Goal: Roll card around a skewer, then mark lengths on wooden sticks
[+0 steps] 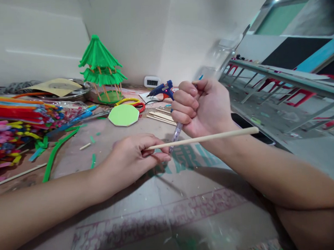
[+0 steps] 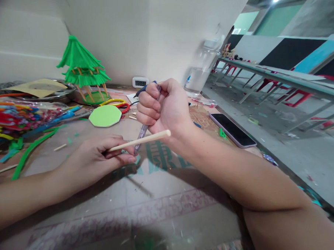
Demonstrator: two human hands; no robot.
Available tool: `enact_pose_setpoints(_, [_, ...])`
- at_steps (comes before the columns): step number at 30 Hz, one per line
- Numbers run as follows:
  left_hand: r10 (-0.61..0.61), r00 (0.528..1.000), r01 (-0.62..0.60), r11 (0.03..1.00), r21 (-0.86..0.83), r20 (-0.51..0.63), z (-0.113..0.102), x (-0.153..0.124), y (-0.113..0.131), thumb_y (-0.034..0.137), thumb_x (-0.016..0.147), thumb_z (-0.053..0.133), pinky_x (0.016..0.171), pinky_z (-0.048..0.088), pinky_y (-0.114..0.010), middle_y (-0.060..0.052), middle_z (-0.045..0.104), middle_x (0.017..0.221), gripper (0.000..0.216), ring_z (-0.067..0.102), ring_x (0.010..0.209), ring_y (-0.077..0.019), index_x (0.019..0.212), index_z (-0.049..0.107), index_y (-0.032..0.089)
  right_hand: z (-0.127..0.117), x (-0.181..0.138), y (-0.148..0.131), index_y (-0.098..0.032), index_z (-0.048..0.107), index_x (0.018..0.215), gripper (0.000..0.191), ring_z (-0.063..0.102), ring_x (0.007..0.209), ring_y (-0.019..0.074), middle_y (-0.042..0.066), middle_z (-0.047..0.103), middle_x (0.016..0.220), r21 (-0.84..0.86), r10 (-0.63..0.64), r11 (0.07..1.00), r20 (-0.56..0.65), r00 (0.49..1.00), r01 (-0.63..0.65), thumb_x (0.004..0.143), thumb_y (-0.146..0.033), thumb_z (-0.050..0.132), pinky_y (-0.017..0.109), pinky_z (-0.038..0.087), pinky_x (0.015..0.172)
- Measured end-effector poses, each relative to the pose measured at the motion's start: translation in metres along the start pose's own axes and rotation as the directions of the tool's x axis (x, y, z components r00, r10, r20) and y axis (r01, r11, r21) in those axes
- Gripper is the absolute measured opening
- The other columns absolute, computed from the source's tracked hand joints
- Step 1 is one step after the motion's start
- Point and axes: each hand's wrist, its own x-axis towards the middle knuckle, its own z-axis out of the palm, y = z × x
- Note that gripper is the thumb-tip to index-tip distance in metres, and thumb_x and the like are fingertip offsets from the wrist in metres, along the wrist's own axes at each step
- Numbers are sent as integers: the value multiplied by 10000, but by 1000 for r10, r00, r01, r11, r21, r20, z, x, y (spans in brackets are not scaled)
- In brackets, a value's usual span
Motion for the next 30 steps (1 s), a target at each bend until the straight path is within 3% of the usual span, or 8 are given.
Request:
enact_pose_setpoints(6, [1,1000,-1,1000,24,-7,0,0,0,208,887,693,526,368,-151,84,548,618,102,459,555,-52,793,734,213,-5,1,0,-250,217,632,385,135,406,102,-73,199,473,-110,-36,993,93,995,46,925,-351,445,234,180,373])
enact_pose_setpoints(10, [7,1000,-7,999,36,2,-1,-2,-1,223,900,684,536,377,-155,80,567,642,107,473,567,-55,806,732,217,-6,1,1,-248,196,638,358,109,412,101,-70,177,475,-120,-56,991,90,994,67,940,-339,365,235,157,373])
enact_pose_setpoints(13, [23,1000,-22,998,58,-1,-1,-2,-2,223,907,682,548,384,-161,80,561,639,115,469,565,-57,803,732,222,-6,1,1,-250,219,653,391,142,422,105,-71,209,488,-191,-67,978,108,992,87,945,-379,444,243,192,389])
enact_pose_setpoints(20, [33,999,-34,997,71,9,0,-1,-3,225,914,675,583,414,-178,73,563,637,128,483,570,-68,800,733,223,1,-2,2,-248,205,653,336,74,430,109,-73,157,480,-95,-40,995,25,999,43,953,-325,336,237,125,388])
enact_pose_setpoints(24, [35,999,-36,997,72,11,-1,-1,-2,215,908,674,594,421,-176,74,560,631,130,495,577,-67,792,732,223,-5,-1,1,-249,239,657,414,156,433,112,-71,214,502,-238,-72,967,78,994,89,949,-438,464,245,211,406])
enact_pose_setpoints(30, [11,999,-13,997,73,32,-1,0,1,226,918,656,602,438,-190,61,576,646,151,506,579,-74,788,730,204,-1,-2,1,-252,238,648,425,153,434,119,-66,199,508,-310,-84,947,12,996,83,952,-453,458,249,216,407])
